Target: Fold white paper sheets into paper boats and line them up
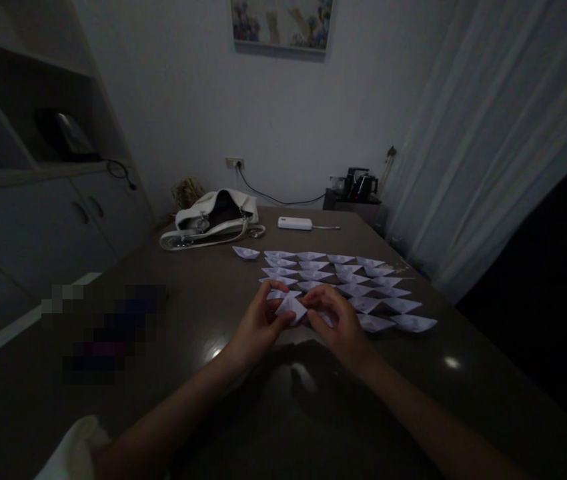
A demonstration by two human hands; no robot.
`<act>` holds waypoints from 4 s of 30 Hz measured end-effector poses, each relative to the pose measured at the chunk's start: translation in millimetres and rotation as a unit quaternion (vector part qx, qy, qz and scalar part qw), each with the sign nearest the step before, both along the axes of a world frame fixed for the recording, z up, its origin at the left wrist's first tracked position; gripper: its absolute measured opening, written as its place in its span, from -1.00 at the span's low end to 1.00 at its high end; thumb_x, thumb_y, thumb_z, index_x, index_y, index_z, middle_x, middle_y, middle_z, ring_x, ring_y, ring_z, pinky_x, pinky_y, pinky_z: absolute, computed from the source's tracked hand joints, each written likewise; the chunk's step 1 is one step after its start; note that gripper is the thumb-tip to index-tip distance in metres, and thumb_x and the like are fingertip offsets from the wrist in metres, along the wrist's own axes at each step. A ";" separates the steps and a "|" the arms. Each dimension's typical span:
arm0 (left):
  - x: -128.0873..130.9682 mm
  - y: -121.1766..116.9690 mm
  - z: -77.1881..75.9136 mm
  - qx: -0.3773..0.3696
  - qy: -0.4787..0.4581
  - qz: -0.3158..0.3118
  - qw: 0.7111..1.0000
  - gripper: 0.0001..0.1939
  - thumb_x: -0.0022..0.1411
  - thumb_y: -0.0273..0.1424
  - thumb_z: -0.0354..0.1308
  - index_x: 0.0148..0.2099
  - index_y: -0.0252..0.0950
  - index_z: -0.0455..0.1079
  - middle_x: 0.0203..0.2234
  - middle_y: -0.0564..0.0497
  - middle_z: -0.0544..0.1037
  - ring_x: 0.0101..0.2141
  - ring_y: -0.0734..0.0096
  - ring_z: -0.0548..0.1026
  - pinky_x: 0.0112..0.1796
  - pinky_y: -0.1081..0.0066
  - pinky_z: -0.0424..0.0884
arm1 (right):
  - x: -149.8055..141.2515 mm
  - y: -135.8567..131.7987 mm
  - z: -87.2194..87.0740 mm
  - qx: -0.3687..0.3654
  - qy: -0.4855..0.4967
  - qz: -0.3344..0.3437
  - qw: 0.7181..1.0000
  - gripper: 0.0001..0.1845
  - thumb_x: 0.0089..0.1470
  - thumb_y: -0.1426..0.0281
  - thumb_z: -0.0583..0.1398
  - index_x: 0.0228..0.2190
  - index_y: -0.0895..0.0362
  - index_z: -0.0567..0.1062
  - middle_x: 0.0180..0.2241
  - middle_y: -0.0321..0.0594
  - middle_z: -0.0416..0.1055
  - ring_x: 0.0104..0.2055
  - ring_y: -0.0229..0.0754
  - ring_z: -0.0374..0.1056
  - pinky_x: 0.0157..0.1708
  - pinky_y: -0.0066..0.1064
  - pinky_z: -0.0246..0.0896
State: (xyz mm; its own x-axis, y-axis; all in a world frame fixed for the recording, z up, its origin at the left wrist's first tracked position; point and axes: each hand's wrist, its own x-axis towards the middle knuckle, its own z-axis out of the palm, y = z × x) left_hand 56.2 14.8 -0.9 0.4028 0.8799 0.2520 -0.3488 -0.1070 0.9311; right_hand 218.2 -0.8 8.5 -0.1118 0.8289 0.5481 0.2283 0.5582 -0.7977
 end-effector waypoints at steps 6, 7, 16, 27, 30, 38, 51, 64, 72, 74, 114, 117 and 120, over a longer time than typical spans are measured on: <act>-2.1 -2.5 -0.6 0.094 0.162 0.007 0.982 -0.66 0.23 -0.39 0.16 0.04 -0.26 0.22 -0.45 0.06 0.52 -0.44 0.43 0.48 -0.41 0.50 0.35 | 5.5 7.5 -2.1 -0.064 -0.053 -0.009 0.997 -0.93 0.00 0.41 0.26 -0.47 0.12 0.56 -0.48 -0.23 0.53 -0.43 -0.17 0.43 -0.42 -0.37 0.29; -2.8 -1.9 0.3 0.105 0.185 0.025 0.977 -0.74 0.24 -0.37 0.14 -0.03 -0.28 0.29 -0.48 0.05 0.52 -0.46 0.44 0.46 -0.44 0.51 0.32 | 5.7 7.5 -2.2 -0.060 -0.056 -0.010 0.997 -0.92 0.01 0.41 0.25 -0.48 0.12 0.56 -0.49 -0.23 0.53 -0.43 -0.17 0.43 -0.42 -0.37 0.29; -5.9 1.1 11.3 0.123 0.197 0.163 0.959 -0.85 0.10 -0.35 0.25 -0.43 -0.33 0.48 -0.49 0.00 0.51 -0.40 0.34 0.47 -0.40 0.45 0.37 | 0.6 0.7 -3.0 0.002 -0.064 -0.034 0.997 -0.92 0.09 0.38 0.22 -0.42 0.10 0.51 -0.44 -0.26 0.47 -0.40 -0.21 0.37 -0.46 -0.43 0.23; -6.2 5.5 10.2 0.094 0.095 0.203 0.970 -0.82 0.19 -0.29 0.16 -0.36 -0.31 0.36 -0.47 0.06 0.43 -0.50 0.50 0.38 -0.48 0.53 0.38 | 4.7 2.1 -1.5 -0.025 -0.003 -0.067 0.997 -0.88 0.16 0.34 0.13 -0.39 0.10 0.39 -0.42 -0.24 0.37 -0.40 -0.23 0.33 -0.55 -0.49 0.24; -4.7 7.0 5.7 0.090 0.079 0.189 0.975 -0.81 0.25 -0.26 0.10 -0.32 -0.29 0.29 -0.36 -0.01 0.49 -0.46 0.48 0.40 -0.47 0.51 0.41 | 3.6 3.2 -6.0 -0.021 0.024 -0.038 0.999 -0.90 0.21 0.32 0.08 -0.33 0.08 0.34 -0.25 -0.18 0.40 -0.34 -0.22 0.36 -0.56 -0.49 0.32; -3.8 4.1 5.2 0.091 0.088 0.193 0.973 -0.78 0.28 -0.23 0.06 -0.31 -0.27 0.22 -0.38 -0.02 0.55 -0.51 0.50 0.38 -0.56 0.56 0.29 | -0.1 -4.5 -3.2 0.024 -0.002 0.047 0.999 -0.85 0.17 0.33 0.15 -0.18 0.03 0.39 -0.12 -0.15 0.38 -0.22 -0.19 0.40 -0.34 -0.39 0.42; -26.3 10.0 19.6 0.183 0.170 0.067 0.966 -0.87 0.19 -0.34 0.21 -0.29 -0.28 0.35 -0.19 -0.06 0.46 -0.12 0.28 0.43 -0.19 0.40 0.40 | 13.2 12.8 -3.6 0.000 -0.014 0.020 1.000 -0.97 -0.04 0.42 0.32 -0.45 0.07 0.56 -0.27 -0.17 0.56 -0.20 -0.09 0.49 -0.22 -0.24 0.44; -38.3 10.8 13.5 0.189 0.214 0.108 0.952 -0.76 0.01 -0.43 0.35 -0.50 -0.30 0.31 -0.38 -0.06 0.56 -0.15 0.20 0.52 -0.19 0.36 0.44 | 15.4 7.2 7.6 0.114 -0.128 -0.018 0.985 -0.94 0.02 0.41 0.28 -0.48 0.06 0.55 -0.38 -0.19 0.57 -0.29 -0.09 0.51 -0.27 -0.24 0.41; -35.5 12.1 15.3 0.100 0.197 0.029 0.975 -0.76 0.09 -0.35 0.28 -0.20 -0.32 0.39 -0.38 0.02 0.54 -0.38 0.42 0.50 -0.35 0.44 0.42 | 17.6 6.8 6.0 0.157 -0.220 0.069 0.960 -0.90 0.12 0.45 0.19 -0.35 0.05 0.53 -0.23 -0.18 0.53 -0.17 -0.13 0.46 -0.19 -0.27 0.40; -35.3 13.3 14.0 0.064 0.215 -0.007 0.975 -0.74 0.08 -0.35 0.28 -0.16 -0.33 0.44 -0.43 0.03 0.56 -0.42 0.42 0.50 -0.39 0.47 0.39 | 17.2 5.3 5.9 0.163 -0.236 0.086 0.954 -0.88 0.15 0.47 0.17 -0.31 0.06 0.52 -0.20 -0.16 0.51 -0.16 -0.14 0.45 -0.19 -0.28 0.40; -29.3 -2.5 19.3 0.158 0.253 0.056 0.953 -0.62 0.12 -0.30 0.28 -0.02 -0.27 0.36 -0.17 -0.05 0.52 -0.25 0.29 0.50 -0.33 0.47 0.39 | 14.3 5.6 2.8 0.149 -0.156 0.024 0.976 -0.84 0.03 0.32 0.29 -0.47 0.13 0.46 -0.50 -0.27 0.47 -0.45 -0.22 0.42 -0.45 -0.44 0.30; -31.1 -1.2 18.2 0.169 0.262 0.043 0.949 -0.75 0.13 -0.30 0.28 -0.17 -0.30 0.41 -0.30 -0.01 0.55 -0.31 0.32 0.51 -0.35 0.48 0.39 | 16.1 6.8 3.9 0.153 -0.158 0.034 0.975 -0.85 0.04 0.35 0.29 -0.49 0.13 0.47 -0.49 -0.26 0.47 -0.43 -0.22 0.43 -0.41 -0.43 0.30; -33.6 1.3 18.0 0.179 0.286 0.042 0.941 -0.80 0.10 -0.30 0.30 -0.32 -0.33 0.44 -0.41 0.01 0.55 -0.37 0.34 0.51 -0.37 0.49 0.39 | 16.8 6.7 5.9 0.159 -0.178 0.056 0.969 -0.89 0.06 0.40 0.27 -0.46 0.15 0.48 -0.47 -0.25 0.47 -0.42 -0.23 0.43 -0.40 -0.43 0.31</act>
